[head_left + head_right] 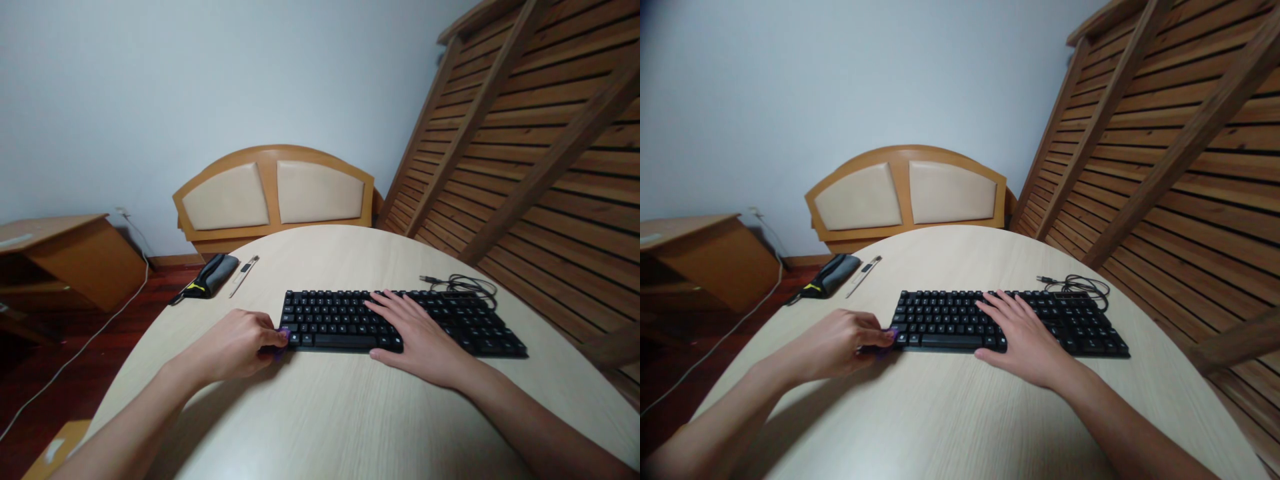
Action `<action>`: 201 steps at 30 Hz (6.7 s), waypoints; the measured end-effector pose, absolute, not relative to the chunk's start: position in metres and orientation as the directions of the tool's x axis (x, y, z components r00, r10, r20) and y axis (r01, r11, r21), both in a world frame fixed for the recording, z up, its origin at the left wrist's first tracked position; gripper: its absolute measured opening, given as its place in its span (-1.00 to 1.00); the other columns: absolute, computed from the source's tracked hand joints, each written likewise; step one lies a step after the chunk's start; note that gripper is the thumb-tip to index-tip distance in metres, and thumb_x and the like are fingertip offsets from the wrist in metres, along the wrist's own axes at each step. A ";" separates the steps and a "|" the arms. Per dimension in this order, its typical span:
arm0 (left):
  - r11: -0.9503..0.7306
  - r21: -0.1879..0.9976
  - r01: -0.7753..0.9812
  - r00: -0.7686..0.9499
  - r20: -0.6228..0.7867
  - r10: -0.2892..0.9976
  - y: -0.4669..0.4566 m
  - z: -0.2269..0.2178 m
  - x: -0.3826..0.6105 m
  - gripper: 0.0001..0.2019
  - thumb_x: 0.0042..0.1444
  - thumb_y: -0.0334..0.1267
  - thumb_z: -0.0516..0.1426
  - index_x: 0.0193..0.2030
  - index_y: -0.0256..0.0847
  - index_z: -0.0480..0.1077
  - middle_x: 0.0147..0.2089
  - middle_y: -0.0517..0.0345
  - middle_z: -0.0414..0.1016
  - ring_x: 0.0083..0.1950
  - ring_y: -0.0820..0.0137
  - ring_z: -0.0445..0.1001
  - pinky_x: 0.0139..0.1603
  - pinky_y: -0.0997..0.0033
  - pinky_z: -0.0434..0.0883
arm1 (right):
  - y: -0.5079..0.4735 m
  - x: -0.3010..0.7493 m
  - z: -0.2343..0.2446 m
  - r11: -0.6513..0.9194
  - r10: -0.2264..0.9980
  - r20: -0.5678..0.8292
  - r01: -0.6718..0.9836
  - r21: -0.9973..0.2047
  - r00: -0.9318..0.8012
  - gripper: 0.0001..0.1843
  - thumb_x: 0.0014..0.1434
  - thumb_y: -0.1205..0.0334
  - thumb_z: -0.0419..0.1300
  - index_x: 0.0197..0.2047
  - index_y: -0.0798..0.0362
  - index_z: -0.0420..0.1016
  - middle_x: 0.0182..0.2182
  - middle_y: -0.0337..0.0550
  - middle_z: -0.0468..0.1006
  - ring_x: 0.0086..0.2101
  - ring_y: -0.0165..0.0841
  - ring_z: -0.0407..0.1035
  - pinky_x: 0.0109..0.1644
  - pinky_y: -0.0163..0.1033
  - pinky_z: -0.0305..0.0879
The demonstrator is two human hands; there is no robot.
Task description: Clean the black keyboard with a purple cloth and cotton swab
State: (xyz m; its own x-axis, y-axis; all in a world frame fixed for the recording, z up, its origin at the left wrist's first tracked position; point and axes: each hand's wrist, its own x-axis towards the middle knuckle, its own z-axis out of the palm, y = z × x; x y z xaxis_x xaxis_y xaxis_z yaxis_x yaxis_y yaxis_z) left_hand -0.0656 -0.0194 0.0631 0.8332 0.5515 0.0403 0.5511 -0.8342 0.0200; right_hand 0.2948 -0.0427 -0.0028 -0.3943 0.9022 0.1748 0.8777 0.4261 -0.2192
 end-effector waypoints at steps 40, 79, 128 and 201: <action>-0.728 0.200 0.655 0.666 0.302 0.682 0.008 0.022 -0.070 -0.56 0.19 -0.41 0.04 0.17 -0.18 0.50 0.07 -0.01 0.61 0.05 0.19 0.58 0.07 0.10 0.55 | -0.030 0.354 0.009 0.355 0.935 0.060 0.919 -0.174 -0.350 0.17 -0.02 -0.46 0.26 0.49 0.01 0.09 0.44 0.07 0.12 0.39 0.13 -0.04 0.46 0.31 -0.19; -0.945 -0.012 0.328 0.914 0.258 0.314 -0.019 0.040 -0.056 -0.70 0.25 -0.32 0.09 0.06 -0.16 0.54 -0.22 0.06 0.67 -0.22 0.24 0.64 -0.25 0.23 0.61 | -0.028 0.359 0.004 0.391 0.920 0.127 0.891 -0.231 -0.371 0.12 -0.04 -0.44 0.29 0.47 -0.12 0.14 0.39 0.02 0.22 0.34 0.15 0.08 0.42 0.34 -0.12; -0.797 0.134 0.589 0.704 0.399 0.588 -0.003 0.017 -0.055 -0.66 0.27 -0.38 0.04 0.10 -0.24 0.53 -0.07 -0.07 0.63 -0.07 0.19 0.59 -0.12 0.12 0.60 | -0.030 0.351 0.008 0.402 0.915 0.128 0.886 -0.230 -0.382 0.10 -0.04 -0.43 0.30 0.45 -0.08 0.18 0.35 0.06 0.27 0.31 0.17 0.11 0.42 0.35 -0.12; -0.889 0.036 0.456 0.808 0.402 0.430 -0.013 0.026 -0.048 -0.73 0.28 -0.34 0.07 0.00 -0.25 0.55 -0.23 -0.01 0.65 -0.16 0.21 0.58 -0.27 0.23 0.58 | -0.034 0.342 0.012 0.447 0.895 0.140 0.850 -0.279 -0.424 0.08 -0.09 -0.42 0.34 0.41 -0.14 0.23 0.32 0.03 0.29 0.29 0.16 0.12 0.40 0.36 -0.08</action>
State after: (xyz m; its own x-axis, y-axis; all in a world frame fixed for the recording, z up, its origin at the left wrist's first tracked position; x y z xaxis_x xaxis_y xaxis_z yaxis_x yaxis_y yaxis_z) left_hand -0.0480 -0.0132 0.0257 0.8082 0.4304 0.4020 0.4559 -0.8893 0.0357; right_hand 0.3423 -0.0343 0.0119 -0.4241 0.8948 0.1398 0.8500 0.4465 -0.2794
